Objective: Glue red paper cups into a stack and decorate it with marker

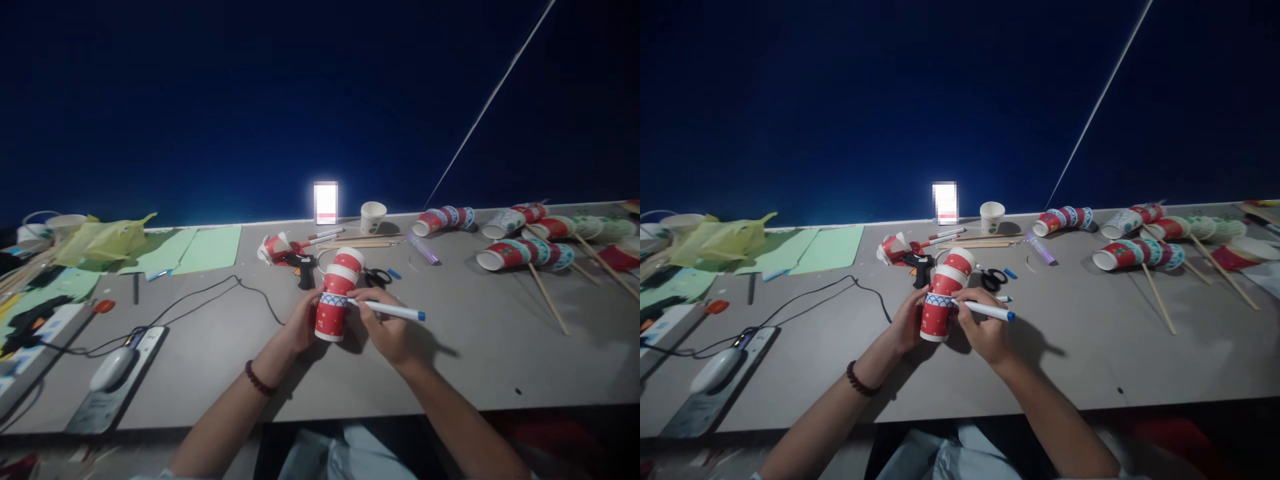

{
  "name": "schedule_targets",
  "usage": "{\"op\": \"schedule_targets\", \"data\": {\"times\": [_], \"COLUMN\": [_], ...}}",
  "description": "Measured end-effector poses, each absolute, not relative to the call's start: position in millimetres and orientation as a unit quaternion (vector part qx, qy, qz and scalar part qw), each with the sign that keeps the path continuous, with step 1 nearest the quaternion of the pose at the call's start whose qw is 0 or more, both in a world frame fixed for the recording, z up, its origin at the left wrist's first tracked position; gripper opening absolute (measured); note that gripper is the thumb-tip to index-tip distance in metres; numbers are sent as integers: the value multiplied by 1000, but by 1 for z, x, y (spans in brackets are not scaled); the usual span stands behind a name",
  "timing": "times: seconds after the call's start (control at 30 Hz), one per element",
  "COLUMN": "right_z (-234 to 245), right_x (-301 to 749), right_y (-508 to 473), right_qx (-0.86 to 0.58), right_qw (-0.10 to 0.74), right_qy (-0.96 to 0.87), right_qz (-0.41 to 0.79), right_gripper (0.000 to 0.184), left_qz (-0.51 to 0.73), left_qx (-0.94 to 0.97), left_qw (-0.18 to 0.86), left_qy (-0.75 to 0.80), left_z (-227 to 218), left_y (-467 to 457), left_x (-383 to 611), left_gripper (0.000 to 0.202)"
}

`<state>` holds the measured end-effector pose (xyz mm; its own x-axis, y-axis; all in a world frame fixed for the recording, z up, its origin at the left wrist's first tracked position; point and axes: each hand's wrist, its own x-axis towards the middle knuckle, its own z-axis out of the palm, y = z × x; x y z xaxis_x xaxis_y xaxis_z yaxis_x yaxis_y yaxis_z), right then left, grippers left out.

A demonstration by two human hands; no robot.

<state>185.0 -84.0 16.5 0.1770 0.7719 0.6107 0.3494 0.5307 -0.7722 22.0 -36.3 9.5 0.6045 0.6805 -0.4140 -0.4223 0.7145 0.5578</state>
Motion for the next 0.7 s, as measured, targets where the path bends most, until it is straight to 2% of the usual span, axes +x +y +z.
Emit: {"op": "schedule_targets", "data": {"times": [0.7], "right_z": [14], "right_x": [185], "right_y": [-83], "right_qx": [-452], "right_qw": [615], "right_qy": [-626], "right_qz": [159], "right_gripper": [12], "left_qz": [331], "left_qx": [203], "left_qw": [865], "left_qy": [317], "left_z": [8], "left_y": [-36], "left_x": [22], "left_gripper": [37]}}
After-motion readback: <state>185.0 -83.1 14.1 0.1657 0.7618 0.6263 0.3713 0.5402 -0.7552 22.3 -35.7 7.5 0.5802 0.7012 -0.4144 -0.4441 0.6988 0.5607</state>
